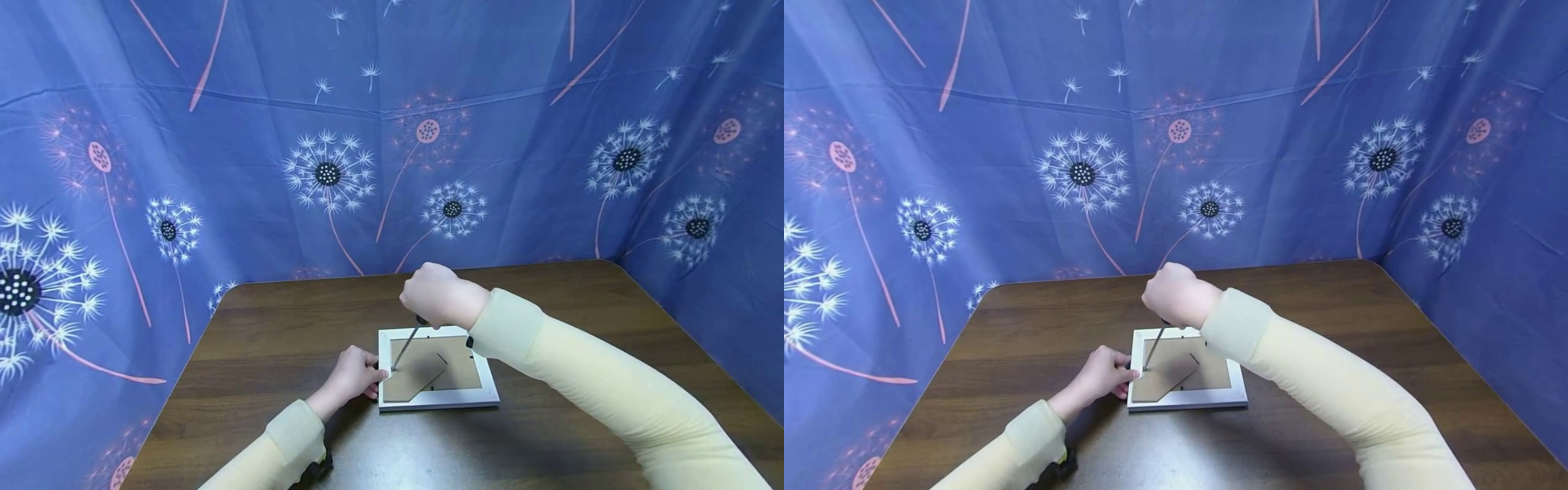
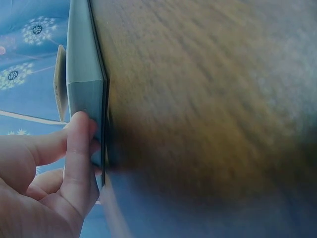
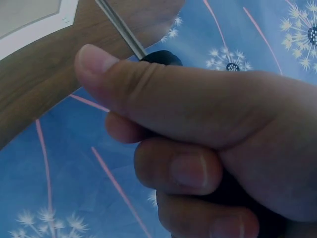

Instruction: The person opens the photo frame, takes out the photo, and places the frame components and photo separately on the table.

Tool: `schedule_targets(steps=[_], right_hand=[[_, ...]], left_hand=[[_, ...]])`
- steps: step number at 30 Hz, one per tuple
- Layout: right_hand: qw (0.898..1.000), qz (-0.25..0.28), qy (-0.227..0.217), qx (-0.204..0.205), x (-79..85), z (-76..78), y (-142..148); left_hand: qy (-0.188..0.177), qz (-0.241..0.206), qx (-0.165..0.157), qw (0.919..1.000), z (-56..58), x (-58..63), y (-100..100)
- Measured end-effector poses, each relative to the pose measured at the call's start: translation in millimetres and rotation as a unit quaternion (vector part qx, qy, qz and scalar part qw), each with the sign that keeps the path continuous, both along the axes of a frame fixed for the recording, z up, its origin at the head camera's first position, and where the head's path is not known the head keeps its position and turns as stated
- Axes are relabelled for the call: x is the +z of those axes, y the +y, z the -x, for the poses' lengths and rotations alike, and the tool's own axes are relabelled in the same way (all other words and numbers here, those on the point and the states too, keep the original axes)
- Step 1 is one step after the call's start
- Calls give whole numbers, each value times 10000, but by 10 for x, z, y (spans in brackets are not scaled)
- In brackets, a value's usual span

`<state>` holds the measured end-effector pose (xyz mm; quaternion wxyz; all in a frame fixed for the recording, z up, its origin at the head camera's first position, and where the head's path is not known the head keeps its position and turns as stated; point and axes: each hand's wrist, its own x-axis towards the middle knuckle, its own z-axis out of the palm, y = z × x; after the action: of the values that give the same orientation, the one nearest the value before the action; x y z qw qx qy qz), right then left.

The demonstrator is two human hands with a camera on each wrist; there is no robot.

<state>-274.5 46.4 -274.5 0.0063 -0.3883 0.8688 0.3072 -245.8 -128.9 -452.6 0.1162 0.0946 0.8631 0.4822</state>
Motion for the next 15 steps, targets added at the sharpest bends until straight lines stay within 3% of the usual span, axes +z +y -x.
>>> schedule_targets(steps=[8, 15], right_hand=[[9983, -226, 437, 309, 66, -32, -234], [9974, -492, 518, 131, 99, -72, -463]], left_hand=[[-52, -35, 6, 10000, 6, -9, 4], [-83, -67, -2, 9999, 19, -18, -6]])
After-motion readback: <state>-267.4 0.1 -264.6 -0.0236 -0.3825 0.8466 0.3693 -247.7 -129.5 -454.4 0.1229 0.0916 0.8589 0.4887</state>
